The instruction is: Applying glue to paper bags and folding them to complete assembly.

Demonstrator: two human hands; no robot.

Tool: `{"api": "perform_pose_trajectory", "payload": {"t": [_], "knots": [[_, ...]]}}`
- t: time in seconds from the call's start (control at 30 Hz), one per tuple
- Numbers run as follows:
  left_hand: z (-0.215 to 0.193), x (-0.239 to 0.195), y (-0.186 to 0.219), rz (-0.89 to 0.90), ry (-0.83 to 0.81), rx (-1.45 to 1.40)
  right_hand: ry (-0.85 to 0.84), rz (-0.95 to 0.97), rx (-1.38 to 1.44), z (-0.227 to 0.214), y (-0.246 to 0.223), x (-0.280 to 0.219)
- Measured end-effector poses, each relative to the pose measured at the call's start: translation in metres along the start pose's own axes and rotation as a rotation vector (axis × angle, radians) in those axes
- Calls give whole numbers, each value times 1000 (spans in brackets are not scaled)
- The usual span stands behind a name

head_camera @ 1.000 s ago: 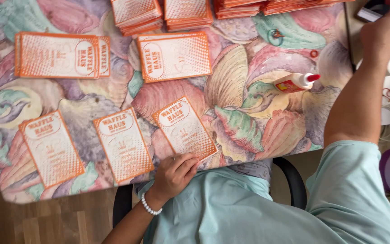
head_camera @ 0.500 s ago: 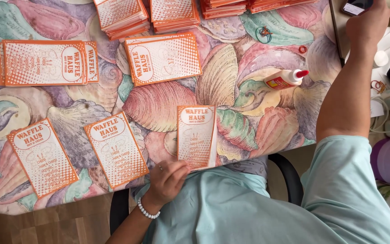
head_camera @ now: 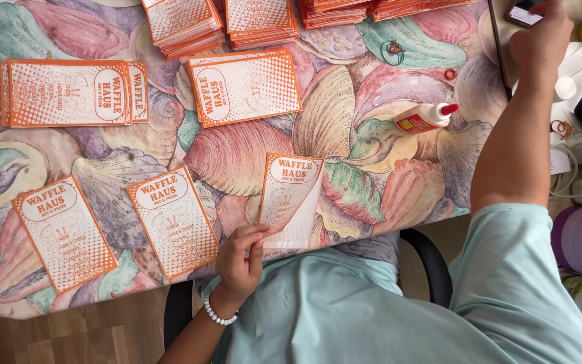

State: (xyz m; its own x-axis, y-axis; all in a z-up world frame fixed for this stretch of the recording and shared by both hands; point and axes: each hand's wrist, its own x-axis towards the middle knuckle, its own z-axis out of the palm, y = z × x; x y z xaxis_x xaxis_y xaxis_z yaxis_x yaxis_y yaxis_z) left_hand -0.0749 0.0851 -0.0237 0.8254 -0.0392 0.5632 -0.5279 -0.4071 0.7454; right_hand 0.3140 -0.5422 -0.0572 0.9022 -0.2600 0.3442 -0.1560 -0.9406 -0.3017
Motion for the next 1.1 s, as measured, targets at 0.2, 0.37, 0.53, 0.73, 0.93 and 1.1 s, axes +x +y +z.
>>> {"api": "perform_pose_trajectory", "payload": {"t": [0.2,0.37,0.53,0.73,0.93,1.1], "knots": [[2,2,3,21,16,-53,178,-146,-3,7,7,10],[3,-10,2,-130,153,-142,89,-68,29,6,3,6],[3,-13,-2,-156,201,-139,114,-111,39,17,20,10],[3,-8,1,-122,163,-185,163,-117,79,7,9,-2],[4,-10,1,-150,173,-204,128,-141,91,10,14,-2],[0,-6,5,-92,91,-365,79,-121,43,16,16,5]]}}
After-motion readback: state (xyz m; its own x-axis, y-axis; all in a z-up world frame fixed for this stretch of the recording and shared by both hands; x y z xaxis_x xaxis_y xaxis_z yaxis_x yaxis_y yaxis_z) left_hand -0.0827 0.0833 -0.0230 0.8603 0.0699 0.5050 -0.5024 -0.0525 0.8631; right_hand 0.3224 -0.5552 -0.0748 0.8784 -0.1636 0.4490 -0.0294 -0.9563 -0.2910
